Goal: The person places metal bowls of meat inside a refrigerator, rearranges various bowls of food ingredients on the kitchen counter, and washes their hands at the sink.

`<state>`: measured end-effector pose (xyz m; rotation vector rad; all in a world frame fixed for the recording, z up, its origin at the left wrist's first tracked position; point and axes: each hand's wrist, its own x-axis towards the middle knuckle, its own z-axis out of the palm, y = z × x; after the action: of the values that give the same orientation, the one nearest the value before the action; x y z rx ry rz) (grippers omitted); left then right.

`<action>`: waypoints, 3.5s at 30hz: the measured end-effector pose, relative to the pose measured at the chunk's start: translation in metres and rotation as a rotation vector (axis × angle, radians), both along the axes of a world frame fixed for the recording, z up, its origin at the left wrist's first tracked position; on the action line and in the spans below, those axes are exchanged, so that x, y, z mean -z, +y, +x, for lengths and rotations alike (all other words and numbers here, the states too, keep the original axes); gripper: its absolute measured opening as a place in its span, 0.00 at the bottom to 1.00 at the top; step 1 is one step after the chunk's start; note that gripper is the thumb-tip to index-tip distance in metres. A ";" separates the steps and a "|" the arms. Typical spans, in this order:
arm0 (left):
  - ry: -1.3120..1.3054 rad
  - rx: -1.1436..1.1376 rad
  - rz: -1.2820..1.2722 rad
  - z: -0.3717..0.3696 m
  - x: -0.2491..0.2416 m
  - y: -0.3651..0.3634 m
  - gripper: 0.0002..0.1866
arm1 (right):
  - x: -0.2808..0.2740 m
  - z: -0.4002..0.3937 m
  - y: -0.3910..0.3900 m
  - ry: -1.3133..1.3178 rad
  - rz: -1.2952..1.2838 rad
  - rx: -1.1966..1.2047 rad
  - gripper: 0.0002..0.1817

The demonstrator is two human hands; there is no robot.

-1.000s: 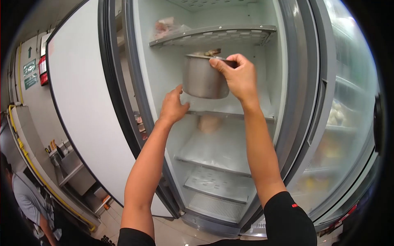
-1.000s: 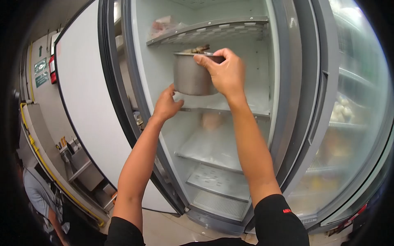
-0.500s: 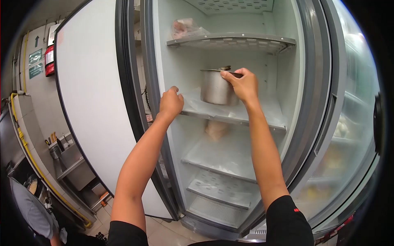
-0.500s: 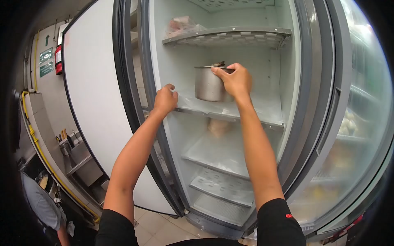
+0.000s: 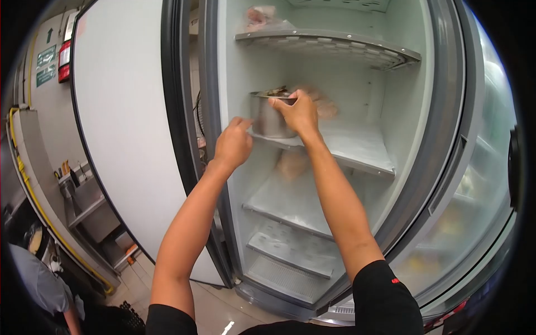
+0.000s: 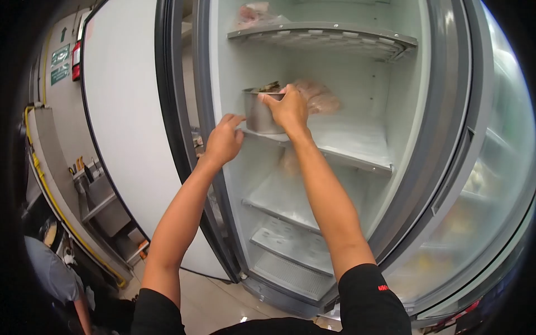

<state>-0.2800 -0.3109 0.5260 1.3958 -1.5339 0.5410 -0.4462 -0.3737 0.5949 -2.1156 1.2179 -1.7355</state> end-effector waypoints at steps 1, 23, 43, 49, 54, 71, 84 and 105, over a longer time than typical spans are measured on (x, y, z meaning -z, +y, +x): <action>-0.050 0.061 -0.005 -0.003 0.004 0.002 0.14 | 0.004 0.001 -0.005 0.019 0.011 -0.010 0.30; 1.093 -0.330 0.128 -0.106 0.360 0.400 0.28 | 0.261 0.054 0.184 0.349 0.760 -1.673 0.25; 0.854 -1.612 -0.205 -0.071 0.349 0.675 0.68 | 0.413 0.330 0.604 1.115 0.791 -2.248 0.23; 0.804 -1.548 -0.203 -0.066 0.352 0.685 0.67 | 0.431 0.303 0.602 0.688 0.582 -2.265 0.10; 0.834 -1.362 -0.198 -0.075 0.349 0.684 0.67 | 0.433 0.255 0.560 0.640 0.669 -2.064 0.10; 0.605 -0.001 -0.167 -0.046 0.175 0.379 0.43 | 0.192 0.000 0.252 -0.041 0.182 -1.063 0.17; 0.507 0.931 -0.118 -0.086 -0.049 0.088 0.38 | -0.040 -0.153 0.136 -0.437 -0.011 -0.289 0.10; -0.338 0.504 -0.044 -0.134 0.000 0.009 0.27 | -0.010 -0.114 0.110 0.178 -0.225 0.581 0.23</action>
<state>-0.4140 -0.3018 0.5262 0.8585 -2.0460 0.5052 -0.5599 -0.2633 0.6049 -2.2250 1.9243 -2.0105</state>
